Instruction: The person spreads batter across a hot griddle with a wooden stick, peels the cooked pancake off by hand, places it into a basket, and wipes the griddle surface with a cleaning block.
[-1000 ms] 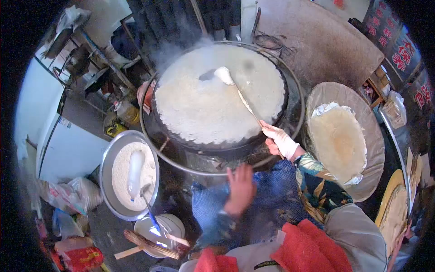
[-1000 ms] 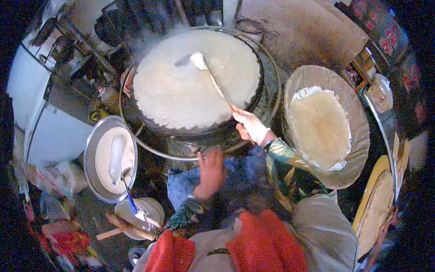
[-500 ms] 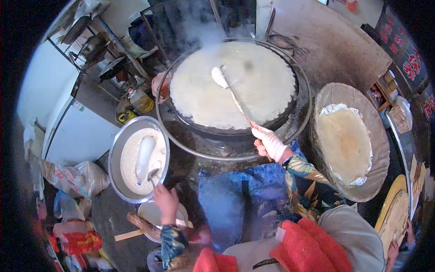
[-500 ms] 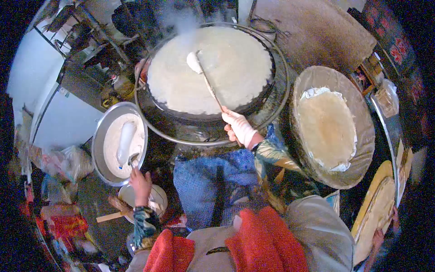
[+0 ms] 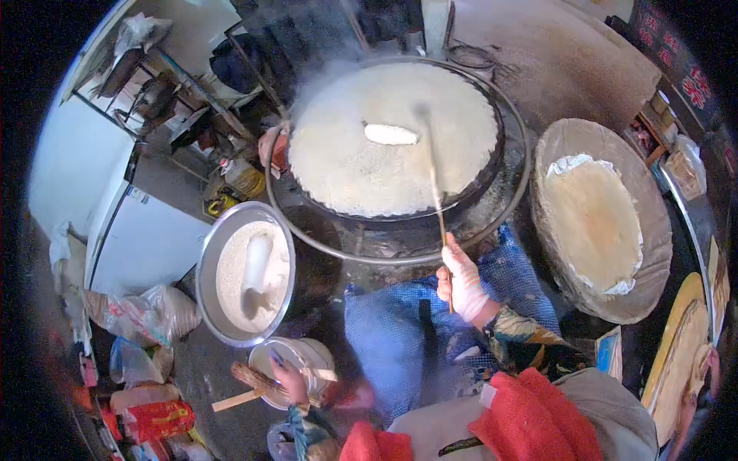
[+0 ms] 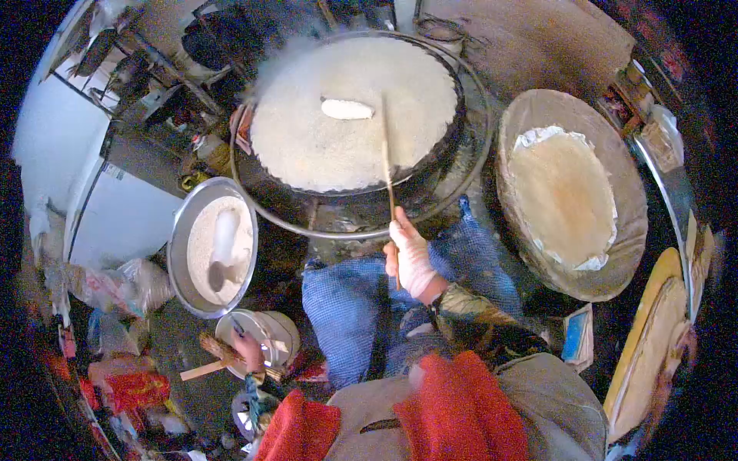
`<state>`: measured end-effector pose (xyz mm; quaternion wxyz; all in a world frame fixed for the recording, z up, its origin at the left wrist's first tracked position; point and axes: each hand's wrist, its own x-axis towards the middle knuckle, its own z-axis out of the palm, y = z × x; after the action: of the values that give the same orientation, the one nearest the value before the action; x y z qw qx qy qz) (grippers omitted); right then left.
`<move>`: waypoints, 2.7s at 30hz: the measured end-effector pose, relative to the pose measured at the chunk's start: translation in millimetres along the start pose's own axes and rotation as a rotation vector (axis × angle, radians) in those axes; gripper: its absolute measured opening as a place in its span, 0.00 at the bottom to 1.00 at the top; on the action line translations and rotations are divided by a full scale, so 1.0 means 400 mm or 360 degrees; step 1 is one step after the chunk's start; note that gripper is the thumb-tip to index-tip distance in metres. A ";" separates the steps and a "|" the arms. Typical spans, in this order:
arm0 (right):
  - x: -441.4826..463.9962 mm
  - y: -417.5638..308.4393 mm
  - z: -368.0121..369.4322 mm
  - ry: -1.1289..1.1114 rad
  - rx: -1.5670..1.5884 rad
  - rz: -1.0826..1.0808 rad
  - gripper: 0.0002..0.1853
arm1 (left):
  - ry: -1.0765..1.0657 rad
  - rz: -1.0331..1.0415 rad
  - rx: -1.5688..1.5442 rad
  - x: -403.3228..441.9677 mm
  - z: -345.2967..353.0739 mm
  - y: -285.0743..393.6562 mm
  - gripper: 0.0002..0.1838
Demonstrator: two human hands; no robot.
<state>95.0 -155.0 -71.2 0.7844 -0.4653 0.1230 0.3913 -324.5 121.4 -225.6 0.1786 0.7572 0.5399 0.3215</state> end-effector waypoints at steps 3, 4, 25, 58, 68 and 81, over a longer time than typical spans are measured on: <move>-0.005 -0.011 -0.009 -0.0116 -0.0174 0.0149 0.23 | 0.0038 -0.0430 -0.0757 0.003 -0.062 0.161 0.26; -0.005 -0.014 -0.006 -0.0122 -0.0139 0.0181 0.22 | -0.0102 -0.0943 -0.1446 0.020 -0.098 0.280 0.28; 0.062 0.003 0.019 -0.0336 0.0249 0.0300 0.25 | -0.1096 0.0153 -0.0724 0.051 0.372 1.191 0.30; 0.145 -0.286 -0.203 -0.0531 -0.2719 -0.1392 0.26 | -0.1100 -0.1748 -0.3209 0.255 -0.102 0.364 0.07; 0.201 -0.232 -0.067 -0.0242 -0.1261 -0.0169 0.26 | -0.0399 -0.0883 -0.1112 0.230 -0.011 0.086 0.16; 0.188 -0.198 0.010 -0.0416 -0.0787 -0.0211 0.24 | -0.0441 0.0018 -0.0696 0.295 0.121 0.555 0.18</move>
<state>201.7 -134.7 -60.8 0.6803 -0.5950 -0.1090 0.4138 -110.6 156.8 -89.1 0.4086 0.7404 0.4237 0.3246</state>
